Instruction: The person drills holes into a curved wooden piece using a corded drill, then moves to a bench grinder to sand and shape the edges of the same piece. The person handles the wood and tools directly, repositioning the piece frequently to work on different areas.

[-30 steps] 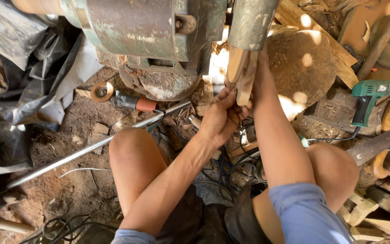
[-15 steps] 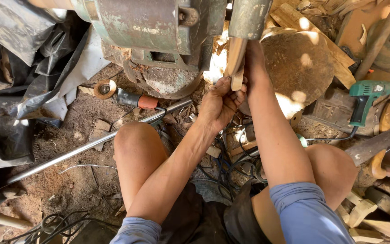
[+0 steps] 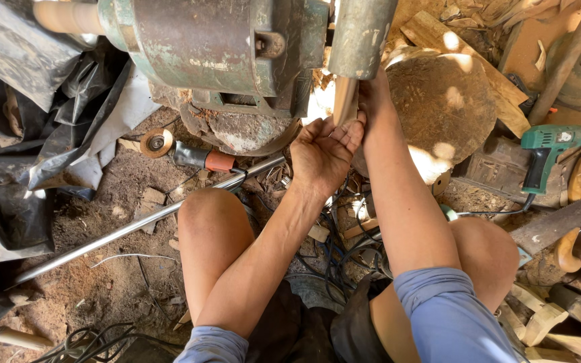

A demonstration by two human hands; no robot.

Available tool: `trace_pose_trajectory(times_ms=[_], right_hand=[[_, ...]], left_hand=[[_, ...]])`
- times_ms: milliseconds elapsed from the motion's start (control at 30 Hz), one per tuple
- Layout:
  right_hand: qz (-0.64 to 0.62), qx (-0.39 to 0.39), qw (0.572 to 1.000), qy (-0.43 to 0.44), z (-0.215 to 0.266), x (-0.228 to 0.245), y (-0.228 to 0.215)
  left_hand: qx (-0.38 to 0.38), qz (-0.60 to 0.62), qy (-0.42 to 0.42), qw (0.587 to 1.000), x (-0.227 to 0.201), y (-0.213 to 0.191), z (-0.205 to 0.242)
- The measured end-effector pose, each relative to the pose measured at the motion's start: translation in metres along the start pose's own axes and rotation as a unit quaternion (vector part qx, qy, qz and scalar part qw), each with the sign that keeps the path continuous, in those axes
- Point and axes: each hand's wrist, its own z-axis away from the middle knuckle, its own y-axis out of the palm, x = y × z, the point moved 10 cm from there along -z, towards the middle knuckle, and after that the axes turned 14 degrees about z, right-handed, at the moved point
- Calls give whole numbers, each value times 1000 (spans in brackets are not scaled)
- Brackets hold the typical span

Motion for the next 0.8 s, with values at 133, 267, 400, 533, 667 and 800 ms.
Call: trace_pose_trajectory(times_ms=[133,267,400,533,667,800], right_hand=[[-13,4,1000,-11,-12,-6,-2],[-55,17,998,-16,-40,-19,-9],[-34,19,999,-29,-63,-29,-14],[-31,14,999,-38,-63,-30,-17],[-24,14,999,-45,-57,-20,-16],[-18,14,998,-56,-48,-15,-13]], left_hand=[[-35,17,18,999,-3,-4,-2],[-36,16,22,999,-3,-4,-5],[-22,35,6,999,-3,0,-4],[-1,36,-23,999,2,6,-2],[7,31,-24,999,2,9,2],[19,17,-15,1000,1,10,8]])
